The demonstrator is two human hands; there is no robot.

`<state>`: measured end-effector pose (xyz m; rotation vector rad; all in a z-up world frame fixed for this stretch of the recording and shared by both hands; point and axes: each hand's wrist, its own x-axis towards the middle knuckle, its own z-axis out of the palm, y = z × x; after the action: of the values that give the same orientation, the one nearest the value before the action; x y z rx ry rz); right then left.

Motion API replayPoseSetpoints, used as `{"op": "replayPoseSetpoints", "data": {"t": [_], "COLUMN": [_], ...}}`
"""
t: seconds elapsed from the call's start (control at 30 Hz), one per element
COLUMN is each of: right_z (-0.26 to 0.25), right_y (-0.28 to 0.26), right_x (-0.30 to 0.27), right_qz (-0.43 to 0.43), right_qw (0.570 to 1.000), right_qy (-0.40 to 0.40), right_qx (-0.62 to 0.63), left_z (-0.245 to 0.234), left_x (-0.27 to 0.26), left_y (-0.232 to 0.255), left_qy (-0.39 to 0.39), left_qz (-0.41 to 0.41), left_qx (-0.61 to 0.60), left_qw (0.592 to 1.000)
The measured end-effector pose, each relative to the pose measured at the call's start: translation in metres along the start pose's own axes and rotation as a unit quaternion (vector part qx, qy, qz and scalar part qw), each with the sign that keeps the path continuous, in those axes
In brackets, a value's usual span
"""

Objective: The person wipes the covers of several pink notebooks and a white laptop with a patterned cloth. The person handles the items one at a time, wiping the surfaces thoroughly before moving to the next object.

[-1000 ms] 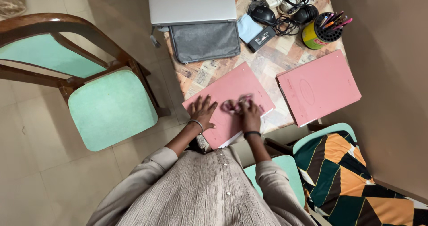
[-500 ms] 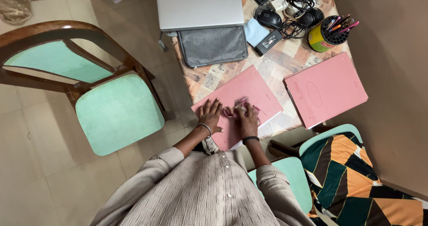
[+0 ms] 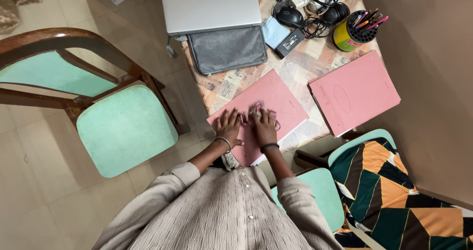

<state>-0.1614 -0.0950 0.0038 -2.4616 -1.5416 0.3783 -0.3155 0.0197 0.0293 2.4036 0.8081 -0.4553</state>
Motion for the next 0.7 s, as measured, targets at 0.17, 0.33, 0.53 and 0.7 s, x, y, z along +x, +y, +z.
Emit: {"op": "replayPoseSetpoints", "data": {"t": [0.17, 0.33, 0.53, 0.7], "right_z": [0.002, -0.045, -0.026, -0.007], "right_y": [0.025, 0.028, 0.018, 0.014], "right_x": [-0.025, -0.011, 0.018, -0.004], "right_qz": [-0.042, 0.149, 0.112, -0.031], "right_qw": [0.999, 0.986, 0.993, 0.997], "right_qy": [0.012, 0.008, -0.035, -0.046], "right_qx": [-0.017, -0.077, 0.002, -0.045], "left_z": [0.003, -0.004, -0.007, -0.007], "left_x": [0.001, -0.004, -0.005, -0.005], "left_y": [0.000, 0.003, 0.008, 0.007], "left_qy": [0.020, 0.005, 0.007, 0.010], "left_qz": [0.005, -0.001, -0.013, -0.020], "left_qx": [-0.013, -0.020, -0.014, -0.028], "left_qw": [1.000, 1.000, 1.000, 0.999]}}
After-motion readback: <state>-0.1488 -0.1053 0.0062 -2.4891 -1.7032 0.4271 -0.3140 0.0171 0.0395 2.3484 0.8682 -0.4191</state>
